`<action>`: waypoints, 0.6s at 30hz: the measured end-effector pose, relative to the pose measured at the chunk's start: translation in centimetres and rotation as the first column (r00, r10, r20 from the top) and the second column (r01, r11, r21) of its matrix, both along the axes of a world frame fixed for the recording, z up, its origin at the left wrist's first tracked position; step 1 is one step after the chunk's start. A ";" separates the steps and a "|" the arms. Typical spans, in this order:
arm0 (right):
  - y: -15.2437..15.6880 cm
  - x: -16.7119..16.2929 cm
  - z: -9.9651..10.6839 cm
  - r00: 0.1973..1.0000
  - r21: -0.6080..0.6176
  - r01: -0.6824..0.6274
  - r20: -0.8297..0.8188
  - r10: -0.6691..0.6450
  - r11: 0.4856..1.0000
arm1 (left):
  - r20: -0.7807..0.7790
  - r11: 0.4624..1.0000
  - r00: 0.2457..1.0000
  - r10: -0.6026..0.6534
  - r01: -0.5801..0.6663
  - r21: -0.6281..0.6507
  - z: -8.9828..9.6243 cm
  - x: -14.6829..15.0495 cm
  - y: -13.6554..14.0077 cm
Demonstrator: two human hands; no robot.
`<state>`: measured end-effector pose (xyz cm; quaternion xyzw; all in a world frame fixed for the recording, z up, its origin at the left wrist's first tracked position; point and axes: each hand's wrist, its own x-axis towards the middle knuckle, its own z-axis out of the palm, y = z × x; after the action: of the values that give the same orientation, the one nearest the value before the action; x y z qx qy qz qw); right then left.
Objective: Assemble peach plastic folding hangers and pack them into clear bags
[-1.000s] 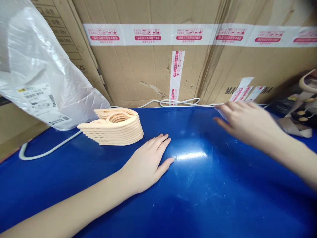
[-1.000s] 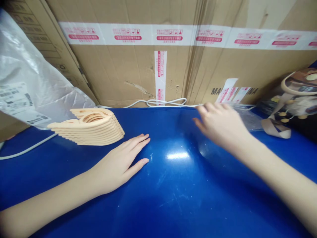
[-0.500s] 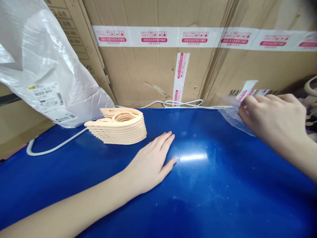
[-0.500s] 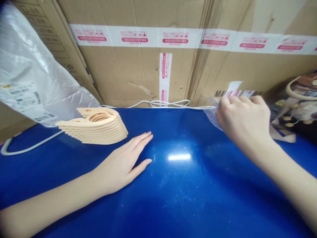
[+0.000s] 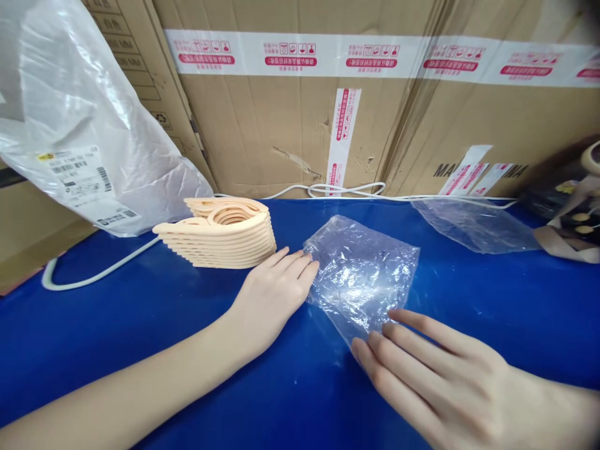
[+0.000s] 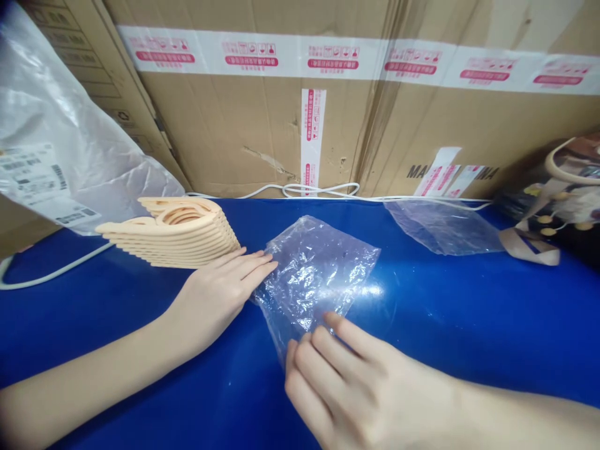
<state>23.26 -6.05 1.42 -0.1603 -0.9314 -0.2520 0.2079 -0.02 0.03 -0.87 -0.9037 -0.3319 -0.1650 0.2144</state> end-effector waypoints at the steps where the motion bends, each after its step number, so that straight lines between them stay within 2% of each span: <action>1: 0.1 0.2 -0.1 1.000 0.003 -0.006 0.011 0.006 1.000 | 0.007 1.000 1.000 0.016 -0.016 -0.027 0.1 0.0 -0.1; 6: 0.2 1.0 -1.2 0.990 0.137 -0.138 0.059 0.131 0.981 | 0.026 0.988 0.999 0.023 -0.018 -0.155 0.5 0.0 -0.1; 8: 0.2 1.0 -1.4 0.984 0.153 -0.176 0.044 0.171 0.973 | 0.021 0.983 1.000 0.010 -0.006 -0.183 0.7 0.0 0.1; 10: 0.6 1.1 -0.8 0.983 0.050 -0.183 0.036 0.182 0.982 | 0.008 0.974 1.000 0.020 -0.018 -0.228 0.8 0.1 0.1; 11: 1.0 1.2 -0.2 0.979 -0.059 -0.191 0.059 0.194 0.980 | -0.003 0.967 0.999 0.037 -0.037 -0.252 1.0 0.2 0.0; 12: 1.7 1.4 0.5 0.987 -0.180 -0.129 0.071 0.143 0.975 | -0.015 0.959 0.998 0.062 -0.064 -0.275 1.2 0.3 -0.3; 15: 4.7 3.1 2.6 0.998 -0.352 0.059 0.007 -0.061 0.934 | -0.039 0.926 0.992 0.117 -0.123 -0.358 2.2 0.9 -2.1; 16: 6.0 4.0 3.1 0.989 -0.378 0.145 0.020 -0.149 0.915 | -0.028 0.907 0.994 0.108 -0.110 -0.406 2.7 1.2 -3.0; 18: 8.5 6.0 3.6 0.959 -0.384 0.282 0.079 -0.272 0.879 | 0.069 0.868 0.997 0.021 0.016 -0.497 3.6 1.6 -4.6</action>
<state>29.25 2.43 5.04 -0.3272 -0.9327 -0.0895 0.1228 1.55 -4.57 2.70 -0.9214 -0.3720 -0.1063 -0.0372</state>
